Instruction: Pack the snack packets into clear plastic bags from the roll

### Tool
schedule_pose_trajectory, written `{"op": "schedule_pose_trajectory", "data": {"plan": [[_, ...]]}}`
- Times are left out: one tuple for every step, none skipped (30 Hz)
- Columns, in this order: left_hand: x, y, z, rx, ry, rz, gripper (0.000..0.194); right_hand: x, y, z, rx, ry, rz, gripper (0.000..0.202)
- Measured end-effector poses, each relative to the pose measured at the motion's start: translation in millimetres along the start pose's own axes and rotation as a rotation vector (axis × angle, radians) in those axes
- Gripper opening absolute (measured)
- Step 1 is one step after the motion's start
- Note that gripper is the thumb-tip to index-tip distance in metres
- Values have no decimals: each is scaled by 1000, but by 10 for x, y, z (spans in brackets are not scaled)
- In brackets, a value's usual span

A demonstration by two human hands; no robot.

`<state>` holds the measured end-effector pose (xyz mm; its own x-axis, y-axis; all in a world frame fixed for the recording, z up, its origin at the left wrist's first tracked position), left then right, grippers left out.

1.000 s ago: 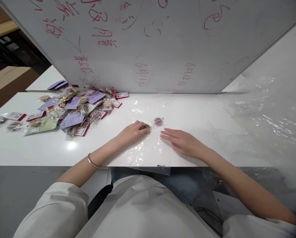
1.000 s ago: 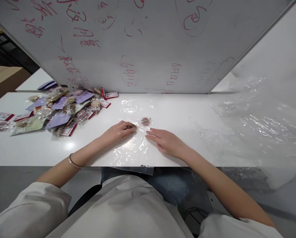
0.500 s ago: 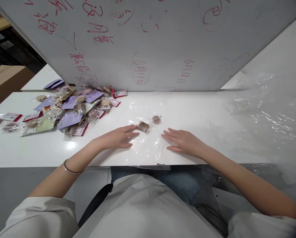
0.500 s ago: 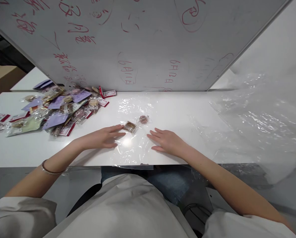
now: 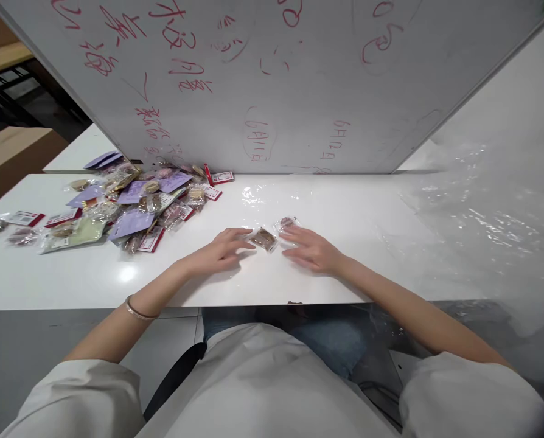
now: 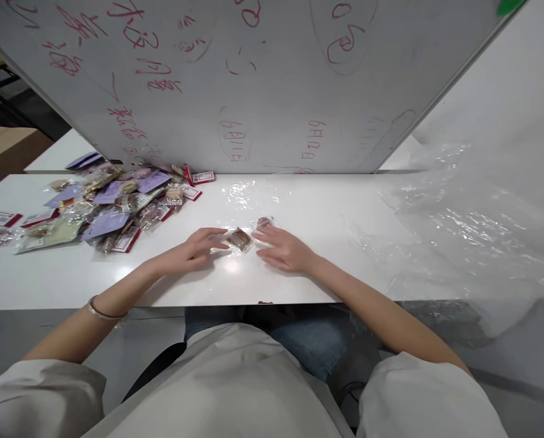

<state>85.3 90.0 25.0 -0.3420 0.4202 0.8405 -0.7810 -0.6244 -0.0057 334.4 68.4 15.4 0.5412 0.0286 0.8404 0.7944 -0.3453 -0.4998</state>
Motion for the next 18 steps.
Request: {"op": "schedule_pose_trajectory", "data": {"plan": [[16,54,-43,12,55,-22,45,6,2,81,-103,-39,30,20],[25,108,-84,23,94,-53,52,13,17,163,-210,-78,51,19],[24,159,-119,34,111,-93,60,13,40,239,-310,-128,57,22],[13,201,-147,47,106,-133,69,4,65,304,-399,-196,46,26],[-4,227,-165,61,85,-165,77,-11,88,358,-480,-276,29,30],[-23,234,-174,80,61,-182,84,-30,107,401,-555,-359,11,35],[-43,219,-176,109,44,-178,89,-48,122,437,-629,-430,0,40],[-60,185,-173,145,37,-155,92,-59,134,469,-702,-481,6,45],[-78,134,-161,177,38,-120,93,-62,139,495,-766,-509,28,49],[-96,72,-139,195,46,-80,91,-58,136,511,-809,-523,59,51],[-114,3,-107,194,56,-42,87,-52,123,517,-825,-532,94,52],[-132,-67,-70,175,70,-8,80,-45,105,515,-822,-542,127,52],[-150,-134,-32,146,88,16,72,-40,90,513,-813,-559,156,50],[-169,-194,2,111,110,26,64,-38,83,513,-809,-580,180,48],[-186,-245,26,81,138,29,56,-39,85,518,-813,-601,200,46],[-198,-286,38,64,170,32,50,-40,92,528,-825,-618,214,44],[-208,-317,39,59,205,33,44,-41,100,540,-837,-627,225,41],[-215,-342,34,64,240,34,41,-40,103,551,-843,-629,232,39]]}}
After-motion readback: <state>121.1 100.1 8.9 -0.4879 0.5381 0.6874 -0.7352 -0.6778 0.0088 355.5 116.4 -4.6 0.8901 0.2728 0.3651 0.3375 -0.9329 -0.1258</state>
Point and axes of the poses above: each hand's wrist, its own y-axis away from the middle knuckle, its own x-axis out of the back of the hand, z = x × y, the point moved 6 cm from there along -y, towards the middle knuckle, and after that the axes turned 5 degrees about x, right-handed, at the moved point
